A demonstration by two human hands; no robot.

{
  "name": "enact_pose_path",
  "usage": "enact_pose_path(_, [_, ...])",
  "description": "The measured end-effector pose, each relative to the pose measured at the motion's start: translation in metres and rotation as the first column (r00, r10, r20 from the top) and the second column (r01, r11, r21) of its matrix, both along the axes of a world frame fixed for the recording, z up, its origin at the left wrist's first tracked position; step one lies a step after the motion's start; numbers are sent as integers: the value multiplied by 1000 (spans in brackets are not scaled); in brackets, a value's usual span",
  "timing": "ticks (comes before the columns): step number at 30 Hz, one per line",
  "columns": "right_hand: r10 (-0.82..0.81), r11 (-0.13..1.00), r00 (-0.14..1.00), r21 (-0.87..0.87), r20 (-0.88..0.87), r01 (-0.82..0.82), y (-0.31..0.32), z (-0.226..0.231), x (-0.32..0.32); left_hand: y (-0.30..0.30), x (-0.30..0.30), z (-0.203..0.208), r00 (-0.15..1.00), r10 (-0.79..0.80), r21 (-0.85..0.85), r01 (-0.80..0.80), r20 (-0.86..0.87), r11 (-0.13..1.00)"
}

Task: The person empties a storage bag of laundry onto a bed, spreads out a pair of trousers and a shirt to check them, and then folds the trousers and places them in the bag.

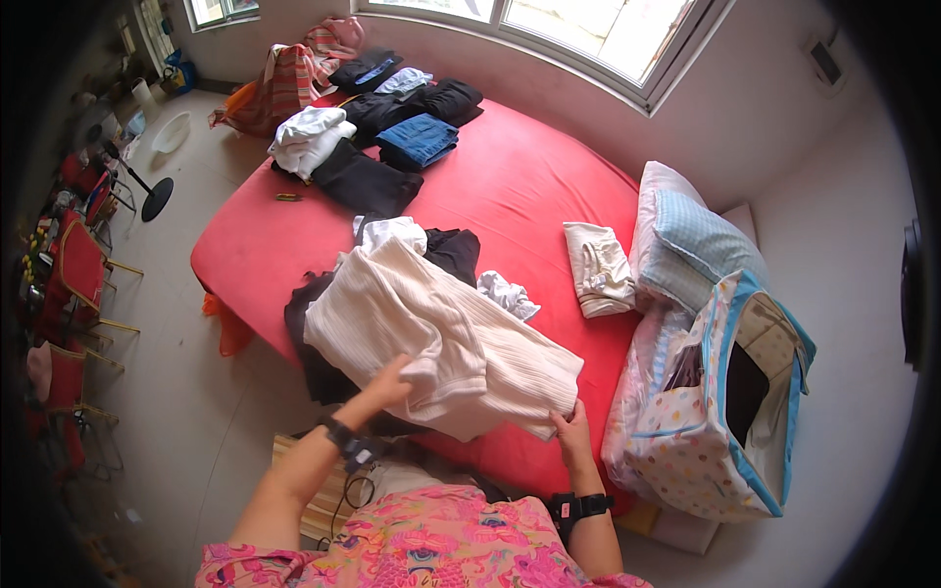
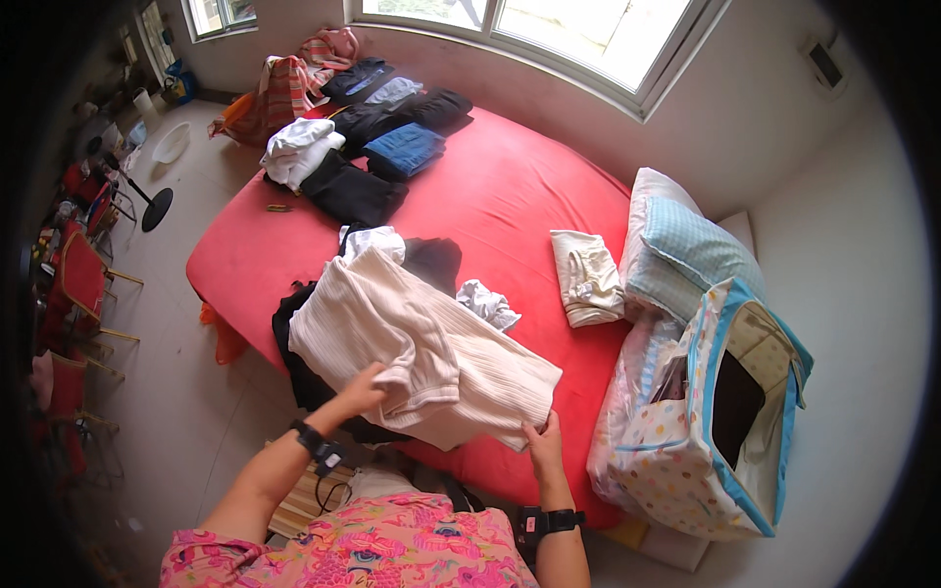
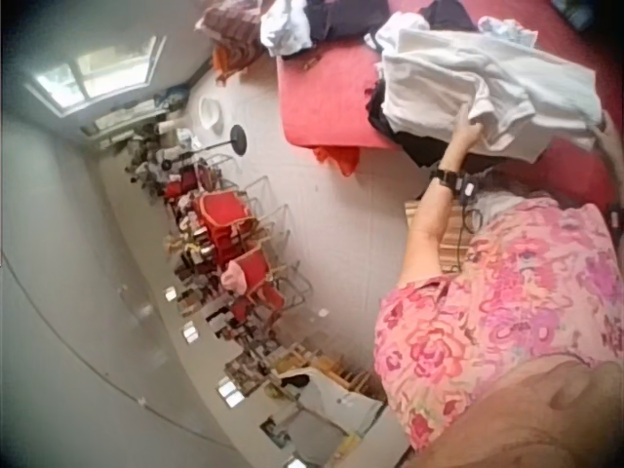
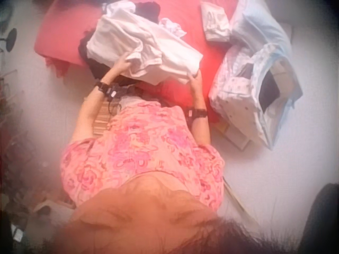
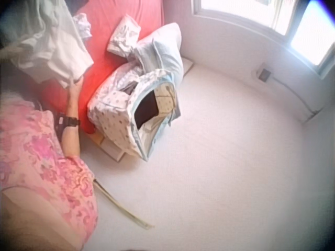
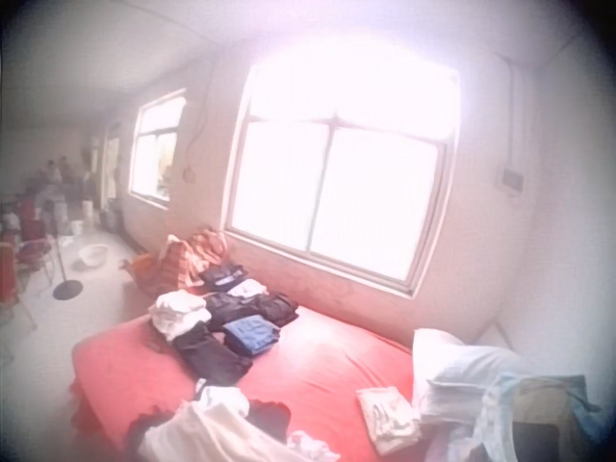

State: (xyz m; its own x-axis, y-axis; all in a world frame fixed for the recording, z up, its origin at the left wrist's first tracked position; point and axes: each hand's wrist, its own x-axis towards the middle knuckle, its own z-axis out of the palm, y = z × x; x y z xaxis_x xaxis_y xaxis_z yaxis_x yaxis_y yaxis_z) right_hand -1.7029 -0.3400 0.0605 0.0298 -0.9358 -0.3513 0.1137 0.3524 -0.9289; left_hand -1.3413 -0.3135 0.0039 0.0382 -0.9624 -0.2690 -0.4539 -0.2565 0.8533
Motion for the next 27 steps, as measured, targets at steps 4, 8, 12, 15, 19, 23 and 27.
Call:
enact_pose_path(4, [172,982,731,169,-661,-79,-6,-12,9,33,54,68,494,395,247,-339,-774,908])
enact_pose_path(8, [241,697,548,-250,-801,-672,-13,-10,65,73,71,111,318,403,173,-560,-858,810])
enact_pose_path(12, [184,579,511,-328,-839,-747,-16,25,152,106,82,106,244,422,144,-699,-873,700])
enact_pose_path(15, [-21,350,484,-460,-875,-816,-33,37,189,117,86,109,260,427,117,-725,-866,679])
enact_pose_path(19, [434,33,334,-356,-837,-934,-36,36,212,154,129,53,334,652,55,-864,-681,500])
enact_pose_path(23, [576,-85,217,-322,-788,-943,-2,79,211,185,150,12,258,932,214,-925,-252,314])
enact_pose_path(27, [586,-26,237,-310,-775,-950,5,89,198,191,125,27,846,525,19,-529,94,848])
